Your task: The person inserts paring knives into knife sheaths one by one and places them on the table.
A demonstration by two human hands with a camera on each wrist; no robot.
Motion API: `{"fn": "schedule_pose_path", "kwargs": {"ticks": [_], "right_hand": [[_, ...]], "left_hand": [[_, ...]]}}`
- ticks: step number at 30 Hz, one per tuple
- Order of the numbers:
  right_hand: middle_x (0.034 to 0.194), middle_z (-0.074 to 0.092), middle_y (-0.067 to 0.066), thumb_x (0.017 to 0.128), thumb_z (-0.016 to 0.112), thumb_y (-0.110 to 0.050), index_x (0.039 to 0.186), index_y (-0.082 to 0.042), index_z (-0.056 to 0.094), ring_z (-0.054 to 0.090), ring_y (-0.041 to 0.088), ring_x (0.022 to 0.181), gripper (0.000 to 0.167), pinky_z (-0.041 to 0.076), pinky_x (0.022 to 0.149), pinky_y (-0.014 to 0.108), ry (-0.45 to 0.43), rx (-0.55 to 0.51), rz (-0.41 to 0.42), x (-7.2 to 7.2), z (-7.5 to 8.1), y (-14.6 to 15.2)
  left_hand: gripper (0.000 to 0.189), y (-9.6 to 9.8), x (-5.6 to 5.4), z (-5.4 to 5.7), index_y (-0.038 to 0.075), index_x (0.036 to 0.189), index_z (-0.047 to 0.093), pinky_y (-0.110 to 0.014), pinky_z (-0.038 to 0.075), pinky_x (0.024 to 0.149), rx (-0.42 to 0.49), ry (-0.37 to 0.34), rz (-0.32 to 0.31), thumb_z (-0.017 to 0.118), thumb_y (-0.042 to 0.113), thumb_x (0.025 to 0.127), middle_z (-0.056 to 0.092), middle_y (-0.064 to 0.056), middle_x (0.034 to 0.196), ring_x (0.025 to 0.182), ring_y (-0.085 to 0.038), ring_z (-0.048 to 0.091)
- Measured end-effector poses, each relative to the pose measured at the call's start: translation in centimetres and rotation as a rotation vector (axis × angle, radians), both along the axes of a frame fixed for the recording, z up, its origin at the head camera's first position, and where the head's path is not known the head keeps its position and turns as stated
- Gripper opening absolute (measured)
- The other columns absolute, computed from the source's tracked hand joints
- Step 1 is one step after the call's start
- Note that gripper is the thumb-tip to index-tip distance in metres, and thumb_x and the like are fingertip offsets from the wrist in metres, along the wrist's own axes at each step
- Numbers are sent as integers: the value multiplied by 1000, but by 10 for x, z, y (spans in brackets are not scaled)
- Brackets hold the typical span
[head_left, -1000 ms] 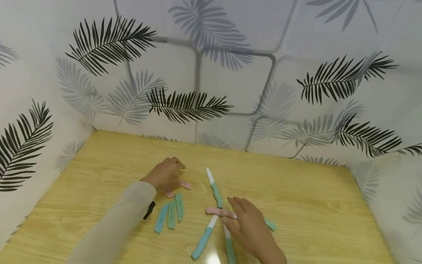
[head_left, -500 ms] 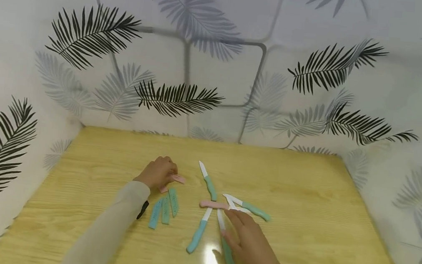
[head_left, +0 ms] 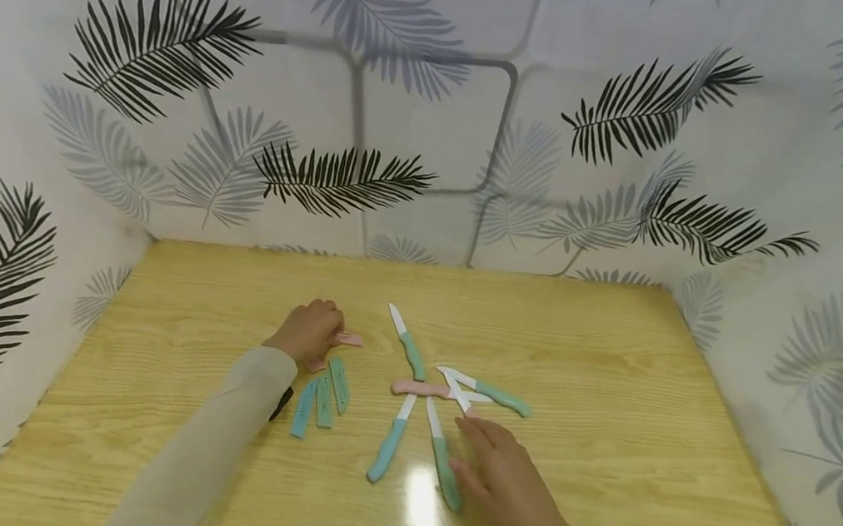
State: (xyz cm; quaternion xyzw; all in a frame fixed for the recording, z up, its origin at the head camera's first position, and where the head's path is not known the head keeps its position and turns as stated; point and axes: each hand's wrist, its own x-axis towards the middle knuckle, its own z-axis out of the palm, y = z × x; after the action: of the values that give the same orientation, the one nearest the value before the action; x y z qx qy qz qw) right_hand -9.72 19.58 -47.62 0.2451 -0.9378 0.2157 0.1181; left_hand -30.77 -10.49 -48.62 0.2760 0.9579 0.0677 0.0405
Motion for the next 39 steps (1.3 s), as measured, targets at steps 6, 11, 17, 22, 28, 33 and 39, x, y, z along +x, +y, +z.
{"fn": "schedule_pose_path", "kwargs": {"ticks": [6,11,17,22,28,33,39], "right_hand": [[125,56,28,91,67,-19,128,8,53,55,43,115,48,50,88,58,-9,-3,18,0,-3,-4],[124,56,30,89,69,-18,130,11,49,56,44,113,54,51,89,55,-18,-5,22,-1,-3,-6],[123,57,29,89,69,-19,131,11,48,57,42,113,56,51,89,53,-20,13,7,-3,-2,-7],[124,57,28,90,68,-20,132,9,48,57,43,113,56,50,88,57,-37,20,-2,-5,-2,-9],[124,57,27,89,69,-19,132,9,49,56,43,114,55,50,90,56,-35,24,-5,-10,-1,-13],[124,59,25,88,70,-21,129,9,53,57,42,113,53,51,90,53,-55,47,-54,-18,1,-13],[116,63,25,91,67,-22,121,7,60,63,42,101,42,57,74,47,-78,100,-190,-29,2,-12]], "left_hand": [[55,-5,4,0,5,106,63,-45,53,80,-39,22,-5,91,6,59,62,-10,101,93,-29,59],[42,-10,10,10,2,111,60,-43,54,79,95,127,-17,82,10,76,62,-11,102,87,-28,63],[19,-15,19,21,1,108,61,-39,54,77,209,314,-89,63,14,94,61,-11,100,85,-25,61],[23,-18,30,32,0,110,57,-37,53,78,228,428,-139,57,17,96,60,-12,101,90,-24,59],[37,-20,47,45,-1,110,55,-36,52,79,311,516,-207,37,31,101,60,-12,101,91,-24,59],[48,-22,60,54,-1,107,56,-36,52,76,361,555,-234,26,36,102,61,-12,99,90,-24,59],[44,-27,74,62,-1,107,56,-35,52,72,300,581,-204,29,34,102,59,-12,99,87,-24,59]]}}
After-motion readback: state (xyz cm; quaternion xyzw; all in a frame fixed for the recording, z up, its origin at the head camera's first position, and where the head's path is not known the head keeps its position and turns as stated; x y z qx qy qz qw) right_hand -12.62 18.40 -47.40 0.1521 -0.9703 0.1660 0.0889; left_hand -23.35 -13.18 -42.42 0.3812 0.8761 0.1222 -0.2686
